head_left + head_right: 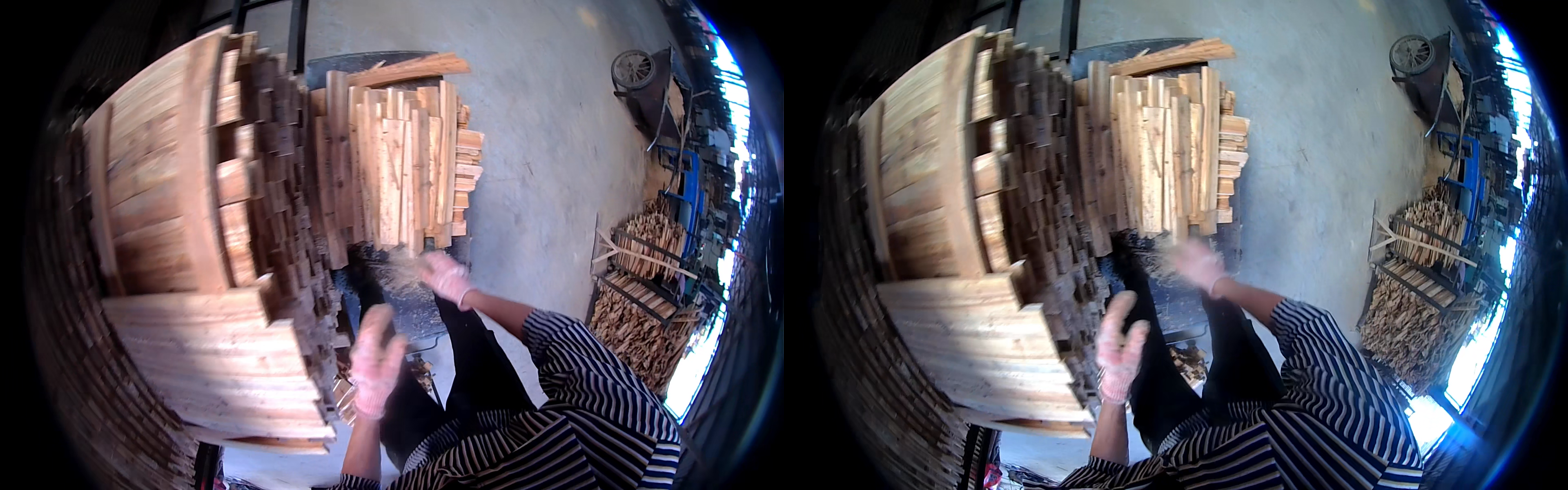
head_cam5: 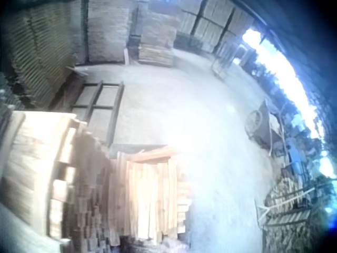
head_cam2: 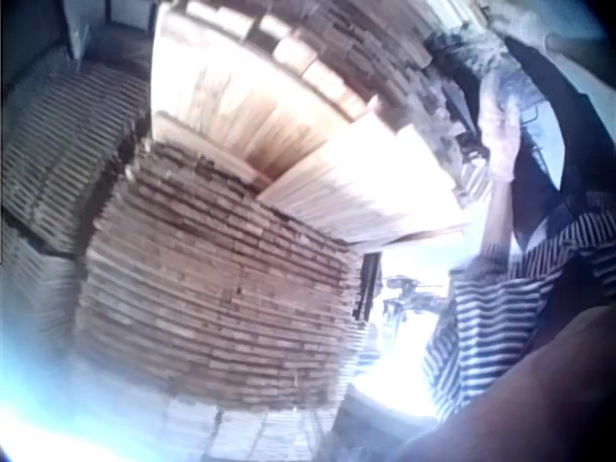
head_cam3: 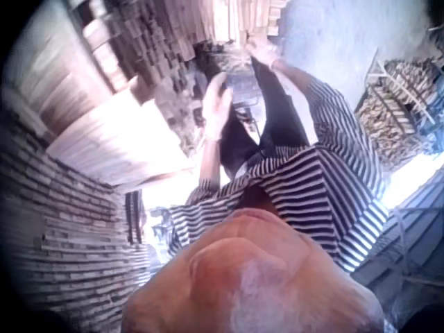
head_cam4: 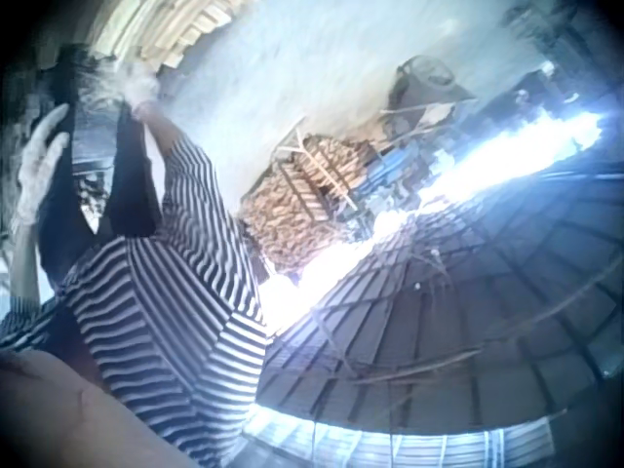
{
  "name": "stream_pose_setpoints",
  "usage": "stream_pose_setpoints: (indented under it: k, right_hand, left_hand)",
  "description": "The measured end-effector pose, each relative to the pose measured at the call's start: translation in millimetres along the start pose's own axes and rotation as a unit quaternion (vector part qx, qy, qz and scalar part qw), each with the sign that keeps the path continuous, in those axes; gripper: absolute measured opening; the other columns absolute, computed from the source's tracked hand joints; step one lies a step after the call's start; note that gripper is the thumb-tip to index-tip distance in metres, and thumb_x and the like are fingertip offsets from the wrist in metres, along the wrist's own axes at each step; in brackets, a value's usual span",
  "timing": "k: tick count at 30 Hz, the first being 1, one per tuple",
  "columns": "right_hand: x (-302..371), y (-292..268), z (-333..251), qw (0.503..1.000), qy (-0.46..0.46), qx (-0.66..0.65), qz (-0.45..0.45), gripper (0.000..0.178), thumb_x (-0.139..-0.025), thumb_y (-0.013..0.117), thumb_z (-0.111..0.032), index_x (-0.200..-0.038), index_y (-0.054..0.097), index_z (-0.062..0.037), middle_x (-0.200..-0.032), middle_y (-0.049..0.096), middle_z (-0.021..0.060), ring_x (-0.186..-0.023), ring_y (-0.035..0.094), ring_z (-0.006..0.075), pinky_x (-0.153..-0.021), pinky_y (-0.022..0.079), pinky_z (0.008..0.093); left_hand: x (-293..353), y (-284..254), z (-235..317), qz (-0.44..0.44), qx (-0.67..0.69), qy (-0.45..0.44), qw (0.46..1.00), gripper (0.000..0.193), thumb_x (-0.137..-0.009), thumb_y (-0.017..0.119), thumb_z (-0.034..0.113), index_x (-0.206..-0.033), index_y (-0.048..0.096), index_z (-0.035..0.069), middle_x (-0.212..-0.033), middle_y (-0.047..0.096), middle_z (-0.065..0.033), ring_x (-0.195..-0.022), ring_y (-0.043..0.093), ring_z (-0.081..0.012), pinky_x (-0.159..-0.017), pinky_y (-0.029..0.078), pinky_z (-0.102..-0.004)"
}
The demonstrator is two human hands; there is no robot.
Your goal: The person picks up wooden planks from a large pile and stacks them onto a metal table. They handle the planks one by one or in small groups, arranging them into a neat pile on the table surface.
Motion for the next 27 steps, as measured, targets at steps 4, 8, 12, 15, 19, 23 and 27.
stream_pose_setpoints:
  k: [4, 8, 12, 15, 19, 23, 27]
  right_hand:
    - [-83.9, -39.5, 174.4, 0.969, 0.233, -0.032, 0.08, 0.065, -0.095, 0.068, -0.043, -0.147, 0.055, -0.0083, -0.148, 0.058, 0.019, -0.139, 0.052, 0.0367, -0.114, 0.045, 0.0434]
    - [-193.0, -64.7, 225.3, 0.926, 0.345, -0.15, -0.004, 0.09, -0.089, 0.076, -0.053, -0.153, 0.045, 0.0009, -0.159, 0.046, 0.0249, -0.146, 0.048, 0.0383, -0.118, 0.042, 0.0432]
    - [-240.1, -13.3, 244.4, 0.924, 0.35, -0.143, 0.047, 0.115, -0.078, 0.085, -0.063, -0.156, 0.038, 0.0067, -0.163, 0.04, 0.0286, -0.15, 0.041, 0.0418, -0.124, 0.036, 0.0418]
    - [-234.6, 11.0, 283.1, 0.916, 0.369, -0.151, 0.049, 0.139, -0.064, 0.097, -0.058, -0.163, 0.021, 0.0051, -0.17, 0.019, 0.0316, -0.158, 0.025, 0.0418, -0.13, 0.027, 0.0425]
    - [-216.0, 32.7, 299.0, 0.931, 0.309, -0.194, 0.008, 0.147, -0.06, 0.102, -0.047, -0.167, 0.011, -0.0004, -0.171, 0.011, 0.0302, -0.158, 0.023, 0.0409, -0.13, 0.027, 0.0416]
    - [-206.6, 35.7, 307.8, 0.943, 0.278, -0.183, 0.023, 0.143, -0.062, 0.102, -0.043, -0.167, 0.012, -0.004, -0.17, 0.018, 0.0271, -0.155, 0.028, 0.039, -0.129, 0.031, 0.0417]
    - [-195.3, 39.5, 333.4, 0.932, 0.229, -0.271, 0.073, 0.137, -0.066, 0.101, -0.04, -0.167, 0.015, -0.0054, -0.165, 0.033, 0.0255, -0.152, 0.036, 0.0357, -0.126, 0.034, 0.0422]
  left_hand:
    - [-36.1, 135.9, -149.5, 0.008, 0.237, -0.289, 0.928, 0.061, -0.101, 0.068, 0.013, -0.153, 0.045, -0.008, -0.151, 0.055, -0.0188, -0.136, 0.053, -0.0224, -0.116, 0.04, -0.0343]
    - [-127.4, 192.6, -257.1, 0.028, 0.192, -0.224, 0.955, 0.064, -0.101, 0.07, 0.016, -0.156, 0.043, -0.003, -0.152, 0.055, -0.0224, -0.139, 0.053, -0.0277, -0.114, 0.044, -0.0364]
    - [-227.8, 242.9, -325.6, 0.078, -0.006, -0.168, 0.983, 0.071, -0.101, 0.072, 0.026, -0.158, 0.041, -0.004, -0.155, 0.053, -0.0189, -0.141, 0.051, -0.0273, -0.12, 0.038, -0.0363]
    - [-239.6, 302.0, -314.3, 0.158, -0.066, -0.195, 0.966, 0.085, -0.097, 0.077, 0.028, -0.162, 0.033, -0.004, -0.163, 0.038, -0.0257, -0.152, 0.037, -0.0363, -0.124, 0.032, -0.039]
    - [-236.7, 324.2, -318.0, 0.237, -0.081, -0.242, 0.938, 0.091, -0.087, 0.088, 0.029, -0.156, 0.039, -0.007, -0.151, 0.048, -0.0236, -0.142, 0.048, -0.0359, -0.12, 0.039, -0.0409]
    - [-254.8, 309.4, -296.7, 0.107, -0.046, -0.363, 0.925, 0.097, -0.078, 0.095, 0.035, -0.151, 0.046, -0.005, -0.141, 0.056, -0.0253, -0.13, 0.059, -0.0352, -0.111, 0.049, -0.0412]
    - [-278.2, 311.3, -285.3, 0.052, -0.209, -0.318, 0.923, 0.104, -0.071, 0.096, 0.05, -0.147, 0.05, -0.005, -0.139, 0.06, -0.0295, -0.124, 0.063, -0.0391, -0.107, 0.051, -0.0438]
Point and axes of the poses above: each hand's wrist, its own x-axis away from the middle knuckle, its own y-axis out of the palm, z = x × y, the point moved 3 cm from there along -x, towards the middle knuckle
